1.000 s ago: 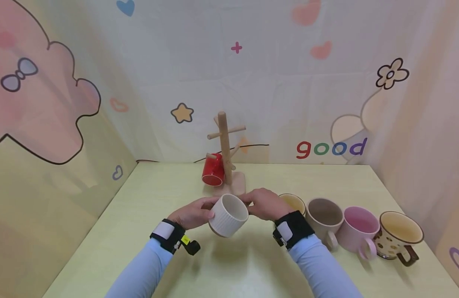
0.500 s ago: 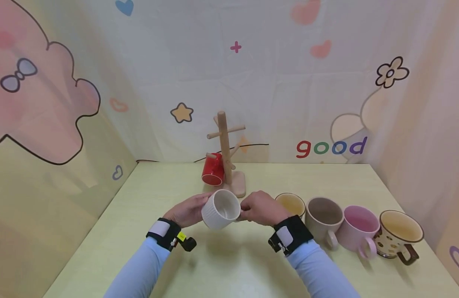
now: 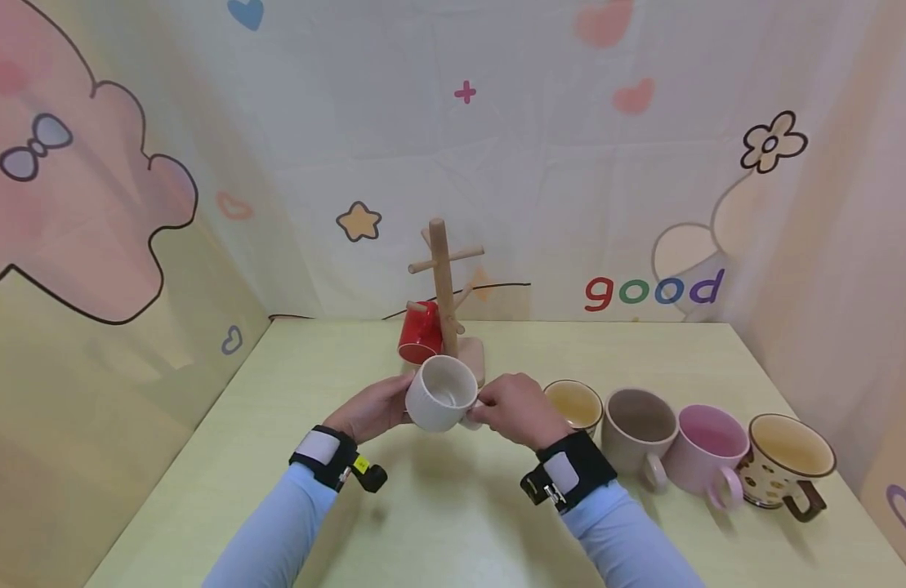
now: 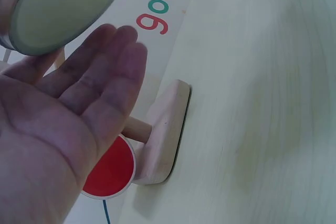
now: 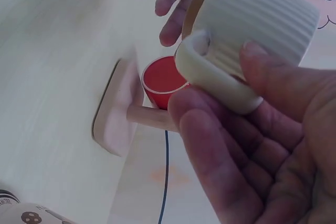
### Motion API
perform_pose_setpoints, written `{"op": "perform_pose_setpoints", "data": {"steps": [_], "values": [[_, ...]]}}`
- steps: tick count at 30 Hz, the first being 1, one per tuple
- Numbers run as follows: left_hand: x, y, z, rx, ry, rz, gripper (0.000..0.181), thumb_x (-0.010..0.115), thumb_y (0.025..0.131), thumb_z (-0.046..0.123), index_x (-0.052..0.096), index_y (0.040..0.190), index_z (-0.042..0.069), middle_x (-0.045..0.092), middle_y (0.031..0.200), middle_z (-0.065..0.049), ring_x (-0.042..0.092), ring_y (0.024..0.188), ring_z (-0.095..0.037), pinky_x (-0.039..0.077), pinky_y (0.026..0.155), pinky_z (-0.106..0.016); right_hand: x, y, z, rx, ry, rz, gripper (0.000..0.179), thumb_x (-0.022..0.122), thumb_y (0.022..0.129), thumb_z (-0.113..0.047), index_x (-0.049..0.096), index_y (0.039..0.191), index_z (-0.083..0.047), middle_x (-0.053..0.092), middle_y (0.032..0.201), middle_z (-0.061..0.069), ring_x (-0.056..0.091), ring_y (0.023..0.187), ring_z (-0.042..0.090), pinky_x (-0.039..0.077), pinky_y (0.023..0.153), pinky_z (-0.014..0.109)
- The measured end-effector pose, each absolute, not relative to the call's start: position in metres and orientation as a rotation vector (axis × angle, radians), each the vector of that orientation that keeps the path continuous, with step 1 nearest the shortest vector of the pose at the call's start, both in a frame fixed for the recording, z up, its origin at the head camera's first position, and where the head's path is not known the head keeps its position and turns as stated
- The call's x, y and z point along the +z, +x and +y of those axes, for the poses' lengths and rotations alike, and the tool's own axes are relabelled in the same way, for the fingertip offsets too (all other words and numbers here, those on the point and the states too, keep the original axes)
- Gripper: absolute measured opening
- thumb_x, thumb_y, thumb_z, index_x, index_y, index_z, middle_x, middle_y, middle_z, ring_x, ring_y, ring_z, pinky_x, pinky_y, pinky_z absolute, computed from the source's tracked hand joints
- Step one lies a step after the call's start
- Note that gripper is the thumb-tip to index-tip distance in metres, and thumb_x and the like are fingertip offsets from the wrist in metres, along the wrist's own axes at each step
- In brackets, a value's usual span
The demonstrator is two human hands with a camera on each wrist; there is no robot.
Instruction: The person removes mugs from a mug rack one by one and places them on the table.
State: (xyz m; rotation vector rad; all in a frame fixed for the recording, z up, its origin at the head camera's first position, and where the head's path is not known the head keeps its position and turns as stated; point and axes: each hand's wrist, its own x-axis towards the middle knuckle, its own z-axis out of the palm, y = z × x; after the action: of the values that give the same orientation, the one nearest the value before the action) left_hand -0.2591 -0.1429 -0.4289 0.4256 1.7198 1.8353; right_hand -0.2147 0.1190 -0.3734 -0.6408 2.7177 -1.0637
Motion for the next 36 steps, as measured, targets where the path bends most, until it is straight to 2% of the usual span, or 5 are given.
{"op": "perform_pose_setpoints", "data": {"steps": [12, 18, 24, 33, 36], "values": [[-0.432, -0.267, -0.142, 1.731, 0.365, 2.126, 0.057, 0.045, 0.104, 0.046, 0.044, 0.147, 0.008, 0.056, 0.137, -0.014, 0.053, 0.126, -0.035, 0.045, 0.102, -0.047, -0.370, -0.206, 0.114, -1.030, -0.483, 2.944, 0.014, 0.077, 0.087, -0.018, 0.079, 0.091, -0.005, 0.067, 0.071, 0.002, 0.052, 0.067, 0.020, 0.041, 0.059, 0.032], [-0.430, -0.268, -0.142, 1.534, 0.338, 2.517, 0.055, 0.047, 0.104, 0.042, 0.046, 0.146, 0.006, 0.053, 0.141, -0.014, 0.049, 0.129, -0.035, 0.043, 0.103, -0.054, -0.372, -0.201, 0.112, -0.982, -0.401, 3.062, 0.020, 0.071, 0.089, -0.018, 0.075, 0.075, -0.004, 0.054, 0.057, 0.000, 0.046, 0.057, 0.018, 0.034, 0.052, 0.029], [-0.426, -0.268, -0.142, 1.263, 0.357, 2.807, 0.056, 0.050, 0.103, 0.041, 0.046, 0.145, 0.004, 0.049, 0.144, -0.019, 0.047, 0.131, -0.036, 0.043, 0.103, -0.054, -0.381, -0.197, 0.110, -0.944, -0.269, 3.101, 0.025, 0.067, 0.092, -0.020, 0.070, 0.075, -0.001, 0.053, 0.057, 0.001, 0.047, 0.054, 0.018, 0.035, 0.050, 0.029], [-0.427, -0.267, -0.141, 1.234, 0.357, 2.824, 0.057, 0.054, 0.102, 0.036, 0.045, 0.146, 0.001, 0.048, 0.145, -0.021, 0.045, 0.133, -0.038, 0.042, 0.105, -0.053, -0.404, -0.187, 0.104, -0.835, -0.105, 3.195, 0.038, 0.070, 0.091, -0.026, 0.055, 0.060, -0.009, 0.044, 0.052, 0.000, 0.043, 0.048, 0.017, 0.029, 0.045, 0.028], [-0.428, -0.267, -0.140, 1.233, 0.348, 2.822, 0.056, 0.055, 0.102, 0.034, 0.045, 0.146, 0.001, 0.049, 0.144, -0.020, 0.045, 0.133, -0.038, 0.042, 0.104, -0.053, -0.411, -0.184, 0.104, -0.755, -0.090, 3.258, 0.037, 0.071, 0.089, -0.027, 0.058, 0.060, -0.008, 0.046, 0.053, 0.000, 0.044, 0.049, 0.018, 0.030, 0.045, 0.029]]}}
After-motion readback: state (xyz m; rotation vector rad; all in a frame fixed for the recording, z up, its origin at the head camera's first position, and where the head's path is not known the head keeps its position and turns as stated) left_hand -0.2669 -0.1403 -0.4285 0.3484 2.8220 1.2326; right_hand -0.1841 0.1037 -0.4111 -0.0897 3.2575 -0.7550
